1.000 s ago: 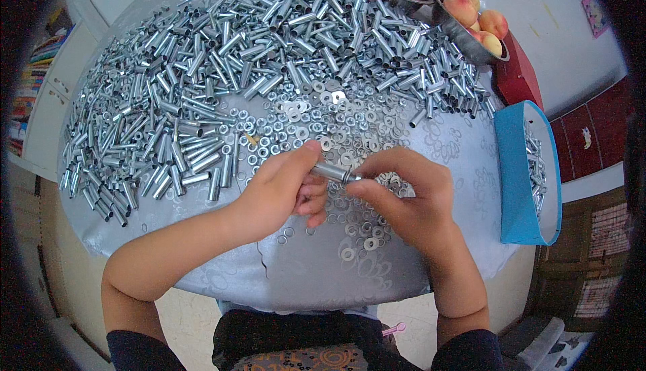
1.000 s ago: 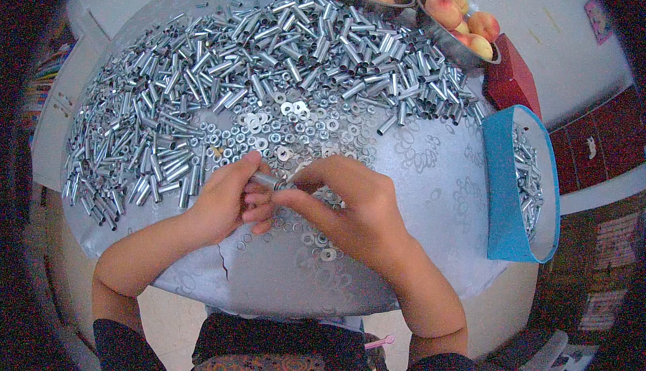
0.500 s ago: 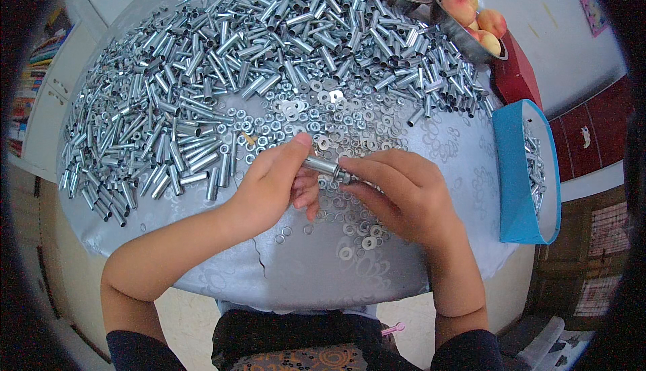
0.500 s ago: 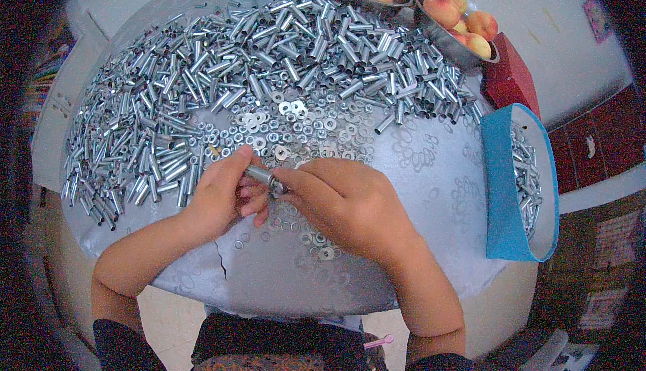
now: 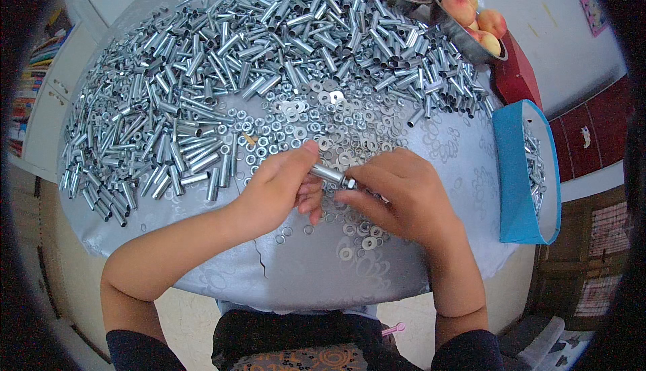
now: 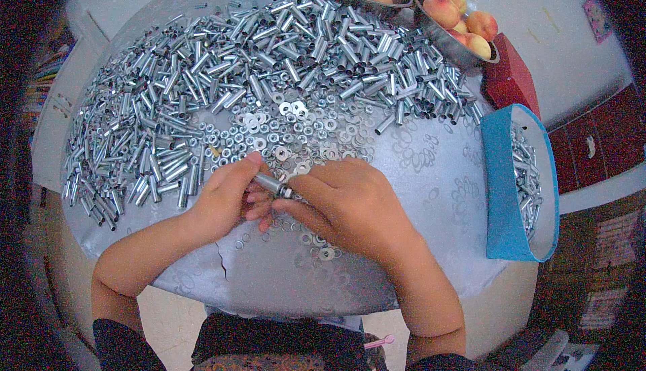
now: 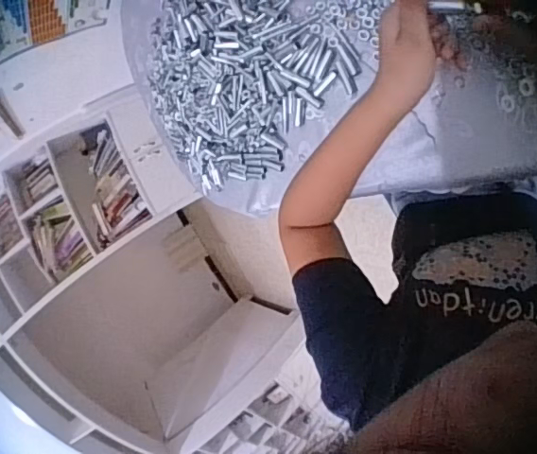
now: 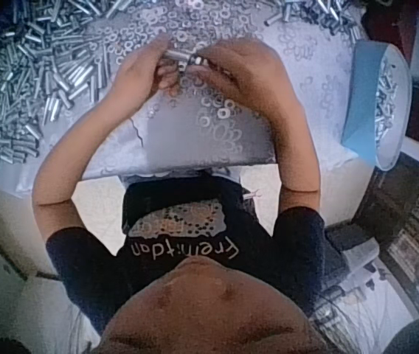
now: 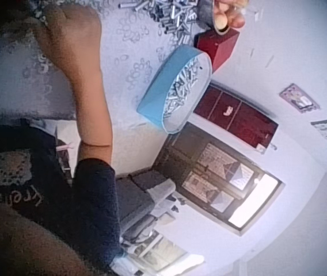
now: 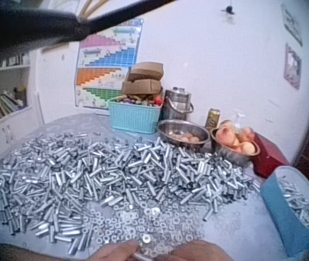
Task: The person repeatedly picks up metal cylindrical fasteners and small washers from a table, threads the washers onto the fasteners by hand, and places the assembled units into a blue container. The process is continuous and repetitive throughout the clip.
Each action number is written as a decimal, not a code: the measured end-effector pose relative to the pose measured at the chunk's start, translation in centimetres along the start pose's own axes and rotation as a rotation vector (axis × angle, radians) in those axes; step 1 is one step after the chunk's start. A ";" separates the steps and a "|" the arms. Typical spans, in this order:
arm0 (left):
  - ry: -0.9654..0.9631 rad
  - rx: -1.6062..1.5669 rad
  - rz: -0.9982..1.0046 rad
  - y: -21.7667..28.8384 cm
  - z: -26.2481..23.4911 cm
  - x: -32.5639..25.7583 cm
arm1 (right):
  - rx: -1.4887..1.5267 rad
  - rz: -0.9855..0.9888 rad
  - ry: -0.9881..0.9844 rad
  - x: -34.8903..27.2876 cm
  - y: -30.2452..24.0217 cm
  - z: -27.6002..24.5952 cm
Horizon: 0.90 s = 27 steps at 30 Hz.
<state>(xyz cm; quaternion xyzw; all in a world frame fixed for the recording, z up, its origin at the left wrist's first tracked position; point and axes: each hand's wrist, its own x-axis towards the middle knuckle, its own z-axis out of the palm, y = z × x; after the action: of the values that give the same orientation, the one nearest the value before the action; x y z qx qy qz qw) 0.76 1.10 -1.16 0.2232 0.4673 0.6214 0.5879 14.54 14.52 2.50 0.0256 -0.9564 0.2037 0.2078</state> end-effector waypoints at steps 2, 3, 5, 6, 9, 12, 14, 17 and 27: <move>0.007 -0.014 -0.016 0.1 0.1 0.0 | -0.011 0.027 -0.037 0.1 -0.5 -0.4; 0.011 -0.021 -0.023 0.1 0.1 0.0 | -0.016 0.043 -0.042 0.1 -0.5 -0.4; 0.020 -0.006 -0.032 0.2 0.2 0.0 | -0.027 0.073 -0.053 0.0 -0.5 -0.3; 0.024 0.001 -0.036 0.2 0.3 0.0 | -0.001 0.059 -0.049 -0.1 -0.4 -0.3; 0.025 0.014 -0.049 0.2 0.5 -0.1 | 0.064 0.058 -0.013 -0.1 -0.6 -0.2; -0.027 -0.014 -0.015 -0.1 -0.4 0.3 | 0.039 0.114 -0.035 0.3 -1.2 -0.2; 0.003 -0.002 -0.028 0.1 0.0 0.1 | -0.064 0.113 -0.188 -0.3 -0.5 -0.4; 0.000 -0.012 -0.039 0.0 -0.1 0.1 | 0.110 0.153 0.070 0.5 -1.5 -0.1; 0.001 -0.013 -0.050 0.2 0.0 0.1 | 0.022 0.071 -0.100 -0.1 -0.6 -0.3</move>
<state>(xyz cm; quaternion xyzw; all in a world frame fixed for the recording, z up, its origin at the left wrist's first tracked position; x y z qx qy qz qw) 0.62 1.19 -1.04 0.2073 0.4688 0.6096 0.6047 14.83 14.13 2.95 0.0039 -0.9635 0.2201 0.1523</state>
